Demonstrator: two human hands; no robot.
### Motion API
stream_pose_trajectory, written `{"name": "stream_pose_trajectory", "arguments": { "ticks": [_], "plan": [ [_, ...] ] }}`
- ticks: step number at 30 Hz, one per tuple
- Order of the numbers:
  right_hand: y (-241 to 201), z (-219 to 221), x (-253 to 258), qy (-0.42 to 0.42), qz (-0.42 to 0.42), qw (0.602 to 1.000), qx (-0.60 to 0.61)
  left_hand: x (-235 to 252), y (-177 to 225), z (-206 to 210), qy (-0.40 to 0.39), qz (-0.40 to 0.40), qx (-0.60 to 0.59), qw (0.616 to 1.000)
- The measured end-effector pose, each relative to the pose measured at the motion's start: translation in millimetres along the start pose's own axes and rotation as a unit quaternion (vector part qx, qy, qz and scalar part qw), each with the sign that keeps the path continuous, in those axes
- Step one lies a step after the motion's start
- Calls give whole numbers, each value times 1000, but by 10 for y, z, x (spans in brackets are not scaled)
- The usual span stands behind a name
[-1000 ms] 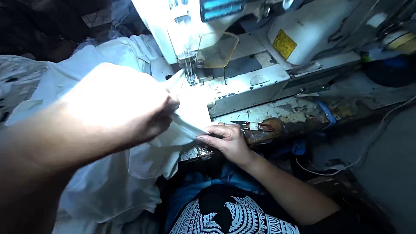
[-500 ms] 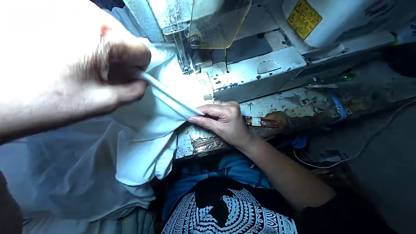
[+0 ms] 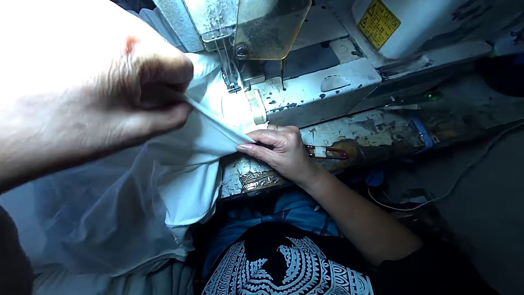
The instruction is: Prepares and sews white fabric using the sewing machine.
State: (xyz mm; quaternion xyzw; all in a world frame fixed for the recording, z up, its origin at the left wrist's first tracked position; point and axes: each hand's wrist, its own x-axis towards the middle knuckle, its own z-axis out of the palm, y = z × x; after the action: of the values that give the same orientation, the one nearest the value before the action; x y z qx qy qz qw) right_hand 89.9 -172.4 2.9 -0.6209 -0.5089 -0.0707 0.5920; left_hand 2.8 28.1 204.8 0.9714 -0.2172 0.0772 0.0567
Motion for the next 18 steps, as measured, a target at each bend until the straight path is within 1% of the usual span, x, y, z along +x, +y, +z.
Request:
{"name": "stream_pose_trajectory", "arguments": {
  "ticks": [2,4,5,8,11,15,18],
  "plan": [
    [-13,-5,9,-2,4,1000,-1,10,-134,-27,-1,-9,19,1000],
    [-3,-1,9,1,-3,1000,-5,-23,-105,0,12,-37,30,999],
    [2,-4,7,1,-6,1000,-7,-36,-66,16,16,-36,32,999],
    [2,-17,9,-2,-6,1000,-6,-40,-27,93,30,7,72,997],
    [-2,-11,24,-1,-12,1000,-7,-76,-53,88,20,-15,123,992],
    [3,-12,31,2,-14,1000,-12,-127,-58,180,38,31,189,981],
    [-15,-11,37,3,-12,1000,-13,-134,-133,195,40,27,194,980]
  ]
}}
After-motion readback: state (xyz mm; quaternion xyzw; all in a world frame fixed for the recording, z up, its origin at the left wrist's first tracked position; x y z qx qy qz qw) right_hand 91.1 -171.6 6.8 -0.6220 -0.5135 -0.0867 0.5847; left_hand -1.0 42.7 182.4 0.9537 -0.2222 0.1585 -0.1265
